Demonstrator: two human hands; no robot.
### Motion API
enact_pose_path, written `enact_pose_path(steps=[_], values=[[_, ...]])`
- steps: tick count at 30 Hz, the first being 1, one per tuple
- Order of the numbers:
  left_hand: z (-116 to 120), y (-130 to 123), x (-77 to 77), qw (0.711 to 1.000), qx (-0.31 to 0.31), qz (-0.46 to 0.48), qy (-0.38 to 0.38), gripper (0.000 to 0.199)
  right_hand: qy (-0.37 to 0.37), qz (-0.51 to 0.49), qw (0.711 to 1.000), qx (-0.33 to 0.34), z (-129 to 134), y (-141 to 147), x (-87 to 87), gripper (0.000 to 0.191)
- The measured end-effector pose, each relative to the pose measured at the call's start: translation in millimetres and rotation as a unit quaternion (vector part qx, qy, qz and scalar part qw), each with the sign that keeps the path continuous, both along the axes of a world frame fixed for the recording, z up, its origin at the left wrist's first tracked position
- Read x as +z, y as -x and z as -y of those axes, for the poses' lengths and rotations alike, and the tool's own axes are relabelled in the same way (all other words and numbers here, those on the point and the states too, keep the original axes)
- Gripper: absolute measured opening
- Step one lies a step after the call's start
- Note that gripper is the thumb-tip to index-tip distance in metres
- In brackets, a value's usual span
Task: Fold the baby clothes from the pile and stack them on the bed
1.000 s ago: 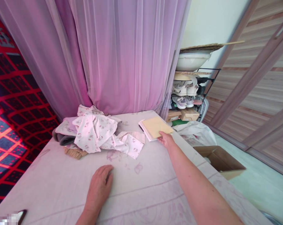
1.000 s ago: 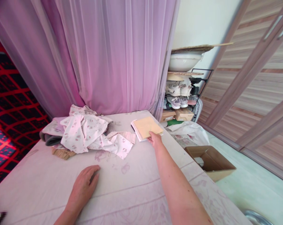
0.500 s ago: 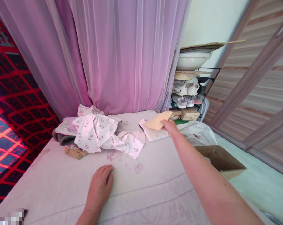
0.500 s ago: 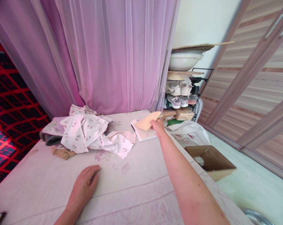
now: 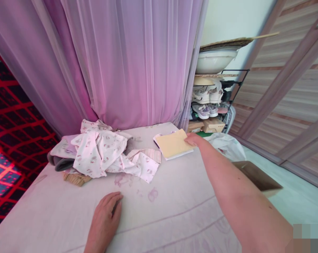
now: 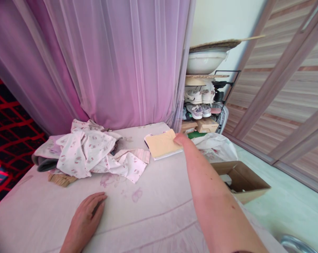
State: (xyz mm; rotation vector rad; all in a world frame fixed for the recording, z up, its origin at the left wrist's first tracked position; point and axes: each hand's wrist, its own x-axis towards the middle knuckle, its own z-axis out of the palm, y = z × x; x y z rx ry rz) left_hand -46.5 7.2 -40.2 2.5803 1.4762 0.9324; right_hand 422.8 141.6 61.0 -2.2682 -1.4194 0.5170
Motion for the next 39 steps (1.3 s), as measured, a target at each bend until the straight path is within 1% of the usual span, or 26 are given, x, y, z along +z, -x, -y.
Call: enact_pose_path(steps=[2,4,8,10,11,12,13,14,15,16,17,19,21,23,26,30,32,35,37,39], values=[[-0.4,0.3,-0.2,1.000,0.000,0.000,-0.002,0.025,0.012,0.028,0.999,-0.015,-4.7,0.4,-12.3,0.027],[-0.9,0.7,-0.6,1.000,0.000,0.000,0.000,0.024,0.021,0.047,0.998,-0.029,-8.4,1.5,-18.2,0.032],[-1.2,1.4,-1.3,1.000,0.000,0.003,0.005,0.023,0.016,0.085,0.994,-0.070,-3.0,12.0,-19.8,0.044],[-0.8,1.2,-1.0,1.000,-0.001,0.006,0.008,0.023,-0.008,0.113,0.989,-0.094,6.3,26.8,-20.3,0.050],[-0.4,1.1,-0.8,1.000,-0.003,0.006,0.009,0.023,-0.030,0.133,0.986,-0.092,11.6,36.7,-21.2,0.052],[0.0,0.8,-0.4,1.000,-0.004,0.007,0.009,0.023,-0.057,0.156,0.983,-0.078,16.8,47.6,-22.8,0.053],[0.5,0.5,0.0,1.000,-0.005,0.007,0.009,0.023,-0.099,0.193,0.976,-0.034,21.6,58.8,-25.1,0.052],[0.8,0.3,0.3,1.000,-0.006,0.007,0.009,0.023,-0.120,0.220,0.968,0.020,25.6,69.3,-27.9,0.051],[1.2,0.0,0.6,1.000,-0.006,0.007,0.008,0.023,-0.113,0.232,0.964,0.063,28.5,78.5,-31.4,0.050],[1.4,-0.2,0.7,1.000,-0.005,0.006,0.008,0.023,-0.091,0.235,0.963,0.091,30.3,85.6,-35.2,0.052],[1.6,-0.3,0.8,1.000,-0.005,0.006,0.008,0.023,-0.059,0.228,0.966,0.103,31.0,90.3,-39.3,0.054],[1.6,-0.4,0.8,1.000,-0.004,0.005,0.011,0.023,-0.004,0.206,0.974,0.096,29.8,93.4,-47.6,0.057],[1.4,-0.2,0.7,1.000,-0.005,0.004,0.015,0.023,0.014,0.191,0.978,0.085,26.6,91.0,-54.8,0.059],[1.1,0.0,0.6,1.000,-0.005,0.005,0.018,0.023,0.013,0.187,0.979,0.078,23.3,87.8,-59.2,0.059],[0.7,0.0,0.6,1.000,-0.007,0.009,0.017,0.023,0.015,0.191,0.979,0.069,21.1,87.0,-58.9,0.059],[0.4,-0.4,-0.1,1.000,-0.009,0.016,0.015,0.023,0.032,0.188,0.978,0.081,23.3,91.4,-49.7,0.058],[0.3,-0.5,-0.5,1.000,-0.009,0.019,0.015,0.023,0.023,0.186,0.979,0.079,24.8,93.4,-45.7,0.058],[0.4,-0.5,-0.9,1.000,-0.009,0.021,0.015,0.023,-0.002,0.187,0.981,0.053,23.7,95.3,-43.7,0.059],[0.6,-0.6,-0.7,1.000,-0.007,0.020,0.015,0.023,0.007,0.185,0.982,0.043,19.3,95.7,-43.9,0.060],[1.1,-0.8,-0.3,1.000,-0.005,0.016,0.016,0.022,0.026,0.186,0.981,0.052,13.0,95.0,-43.2,0.060]])
